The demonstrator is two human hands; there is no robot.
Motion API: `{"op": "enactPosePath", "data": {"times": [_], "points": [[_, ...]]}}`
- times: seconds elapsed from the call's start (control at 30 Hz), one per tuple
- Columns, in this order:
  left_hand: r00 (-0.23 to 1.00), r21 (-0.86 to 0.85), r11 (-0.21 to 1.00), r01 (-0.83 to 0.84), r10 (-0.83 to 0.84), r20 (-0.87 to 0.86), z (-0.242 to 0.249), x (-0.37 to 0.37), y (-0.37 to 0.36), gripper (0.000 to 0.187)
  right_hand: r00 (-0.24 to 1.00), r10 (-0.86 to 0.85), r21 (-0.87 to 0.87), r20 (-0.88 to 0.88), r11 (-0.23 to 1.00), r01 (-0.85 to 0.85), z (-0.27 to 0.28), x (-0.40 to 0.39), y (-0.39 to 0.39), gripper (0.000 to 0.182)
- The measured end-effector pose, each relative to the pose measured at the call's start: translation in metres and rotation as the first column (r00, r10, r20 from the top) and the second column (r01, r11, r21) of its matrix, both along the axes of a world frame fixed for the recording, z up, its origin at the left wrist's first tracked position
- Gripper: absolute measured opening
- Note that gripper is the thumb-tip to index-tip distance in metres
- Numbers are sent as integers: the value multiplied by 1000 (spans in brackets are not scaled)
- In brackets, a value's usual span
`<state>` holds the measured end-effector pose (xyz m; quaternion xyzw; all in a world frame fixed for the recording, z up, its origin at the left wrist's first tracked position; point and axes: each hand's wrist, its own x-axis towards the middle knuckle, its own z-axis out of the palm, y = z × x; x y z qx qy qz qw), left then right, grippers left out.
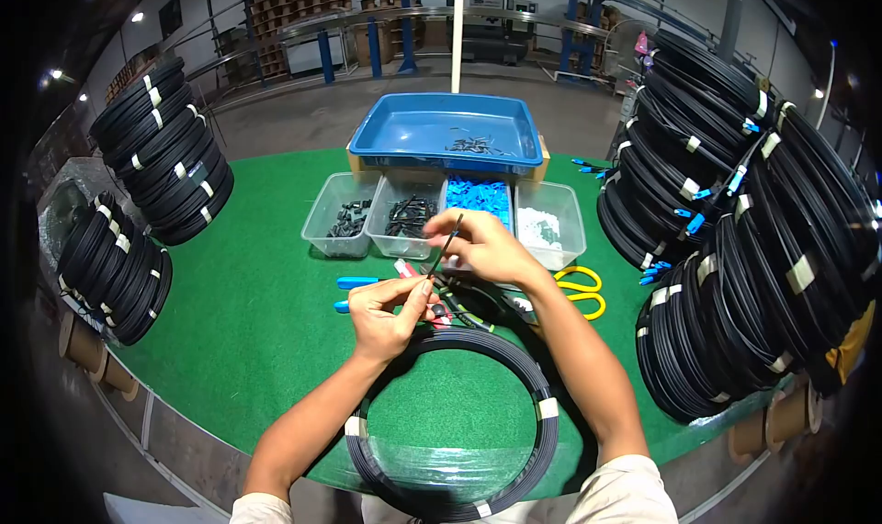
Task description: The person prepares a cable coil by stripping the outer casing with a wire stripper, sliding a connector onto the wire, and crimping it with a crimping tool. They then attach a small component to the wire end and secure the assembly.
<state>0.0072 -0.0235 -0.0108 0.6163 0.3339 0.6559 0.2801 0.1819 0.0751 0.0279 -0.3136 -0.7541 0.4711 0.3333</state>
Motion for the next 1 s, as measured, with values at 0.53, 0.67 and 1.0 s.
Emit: {"op": "enactPosePath", "data": {"times": [0.53, 0.67, 1.0], "points": [[843, 481, 876, -31, 282, -458, -4, 9, 1, 12, 980, -191, 31, -57, 981, 193, 24, 69, -67, 22], [803, 484, 875, 10, 281, -525, -4, 7, -1, 14, 949, -294, 277, 114, 927, 254, 22, 69, -67, 13], [796, 529, 847, 49, 287, -533, -4, 10, 0, 14, 912, -318, 544, 258, 828, 135, 30, 67, -70, 16]]}}
